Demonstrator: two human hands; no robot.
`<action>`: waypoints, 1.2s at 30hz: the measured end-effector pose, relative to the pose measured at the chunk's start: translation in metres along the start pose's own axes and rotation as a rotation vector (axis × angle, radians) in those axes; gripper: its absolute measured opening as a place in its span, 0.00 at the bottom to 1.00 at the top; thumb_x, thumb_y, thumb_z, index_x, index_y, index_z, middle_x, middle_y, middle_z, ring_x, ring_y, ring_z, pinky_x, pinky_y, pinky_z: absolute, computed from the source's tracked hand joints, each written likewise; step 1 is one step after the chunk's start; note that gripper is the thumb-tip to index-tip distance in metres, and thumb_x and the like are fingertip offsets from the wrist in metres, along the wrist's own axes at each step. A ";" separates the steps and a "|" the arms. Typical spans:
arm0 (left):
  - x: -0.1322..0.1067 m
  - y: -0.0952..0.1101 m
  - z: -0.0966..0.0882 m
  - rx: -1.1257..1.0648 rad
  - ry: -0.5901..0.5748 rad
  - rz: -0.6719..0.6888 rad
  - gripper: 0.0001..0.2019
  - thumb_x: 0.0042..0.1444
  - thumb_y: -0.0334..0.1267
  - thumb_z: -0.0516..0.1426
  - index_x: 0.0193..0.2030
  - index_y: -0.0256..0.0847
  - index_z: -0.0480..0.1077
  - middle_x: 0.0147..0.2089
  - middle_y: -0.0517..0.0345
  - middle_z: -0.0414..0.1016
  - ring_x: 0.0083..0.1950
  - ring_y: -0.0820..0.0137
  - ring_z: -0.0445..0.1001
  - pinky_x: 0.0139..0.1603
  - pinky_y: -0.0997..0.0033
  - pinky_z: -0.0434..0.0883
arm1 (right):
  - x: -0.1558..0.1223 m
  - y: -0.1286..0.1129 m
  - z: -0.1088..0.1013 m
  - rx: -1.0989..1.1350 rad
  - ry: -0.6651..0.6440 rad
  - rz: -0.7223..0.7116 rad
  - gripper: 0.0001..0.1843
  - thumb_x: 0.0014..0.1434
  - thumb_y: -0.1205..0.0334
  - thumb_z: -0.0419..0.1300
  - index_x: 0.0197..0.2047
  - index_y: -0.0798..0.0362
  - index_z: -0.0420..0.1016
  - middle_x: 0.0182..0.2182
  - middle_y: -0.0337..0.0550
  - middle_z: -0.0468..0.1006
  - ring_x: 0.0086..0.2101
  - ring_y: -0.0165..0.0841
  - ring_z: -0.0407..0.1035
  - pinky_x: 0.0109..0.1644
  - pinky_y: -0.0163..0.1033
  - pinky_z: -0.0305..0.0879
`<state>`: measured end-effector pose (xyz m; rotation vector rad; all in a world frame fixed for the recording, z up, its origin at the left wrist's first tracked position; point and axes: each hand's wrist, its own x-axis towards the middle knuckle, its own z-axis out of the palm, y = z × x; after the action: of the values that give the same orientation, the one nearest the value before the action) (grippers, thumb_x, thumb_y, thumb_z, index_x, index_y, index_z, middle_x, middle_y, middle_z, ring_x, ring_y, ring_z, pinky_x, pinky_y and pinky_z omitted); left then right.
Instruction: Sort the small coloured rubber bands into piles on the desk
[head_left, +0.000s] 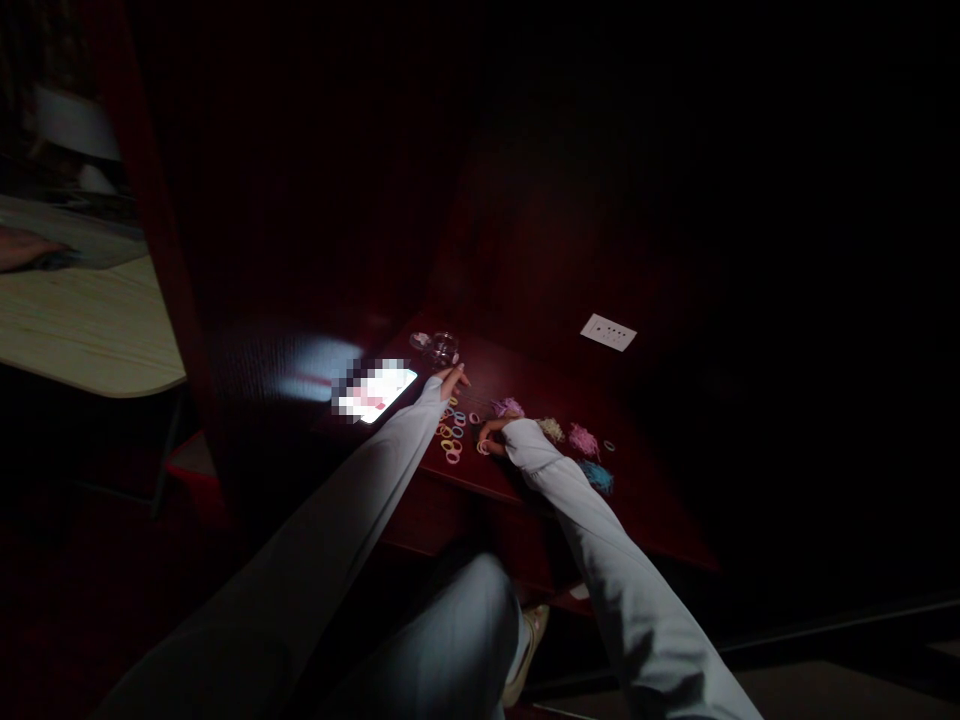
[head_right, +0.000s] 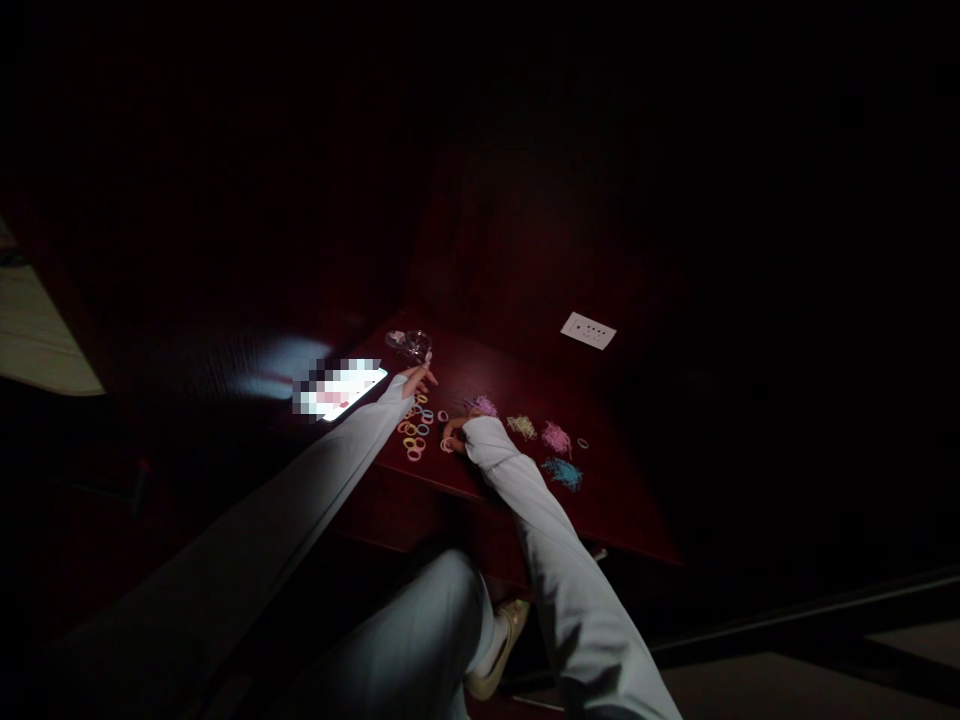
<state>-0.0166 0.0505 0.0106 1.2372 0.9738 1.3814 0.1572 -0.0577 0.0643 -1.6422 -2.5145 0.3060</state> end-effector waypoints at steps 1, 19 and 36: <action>0.000 0.000 0.000 0.000 -0.002 0.009 0.25 0.58 0.62 0.53 0.24 0.41 0.71 0.32 0.53 0.79 0.28 0.72 0.68 0.32 0.71 0.67 | 0.001 0.001 0.000 0.001 -0.010 -0.002 0.08 0.64 0.62 0.64 0.42 0.47 0.86 0.32 0.40 0.81 0.35 0.32 0.70 0.42 0.35 0.61; 0.002 0.000 0.000 -0.022 -0.002 -0.044 0.22 0.62 0.53 0.54 0.22 0.41 0.69 0.28 0.56 0.75 0.25 0.73 0.67 0.31 0.71 0.66 | 0.031 0.028 0.006 0.004 0.109 0.233 0.13 0.66 0.52 0.63 0.45 0.49 0.85 0.31 0.42 0.80 0.34 0.35 0.70 0.45 0.39 0.64; 0.000 -0.006 0.000 -0.020 0.003 0.053 0.23 0.57 0.60 0.53 0.23 0.42 0.69 0.30 0.55 0.75 0.27 0.72 0.67 0.32 0.70 0.65 | 0.045 -0.014 -0.007 -0.281 0.059 0.253 0.12 0.64 0.54 0.65 0.48 0.48 0.84 0.48 0.48 0.84 0.57 0.42 0.69 0.61 0.42 0.60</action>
<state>-0.0152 0.0514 0.0047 1.2543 0.9328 1.4311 0.1279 -0.0212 0.0741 -2.0444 -2.3941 -0.0790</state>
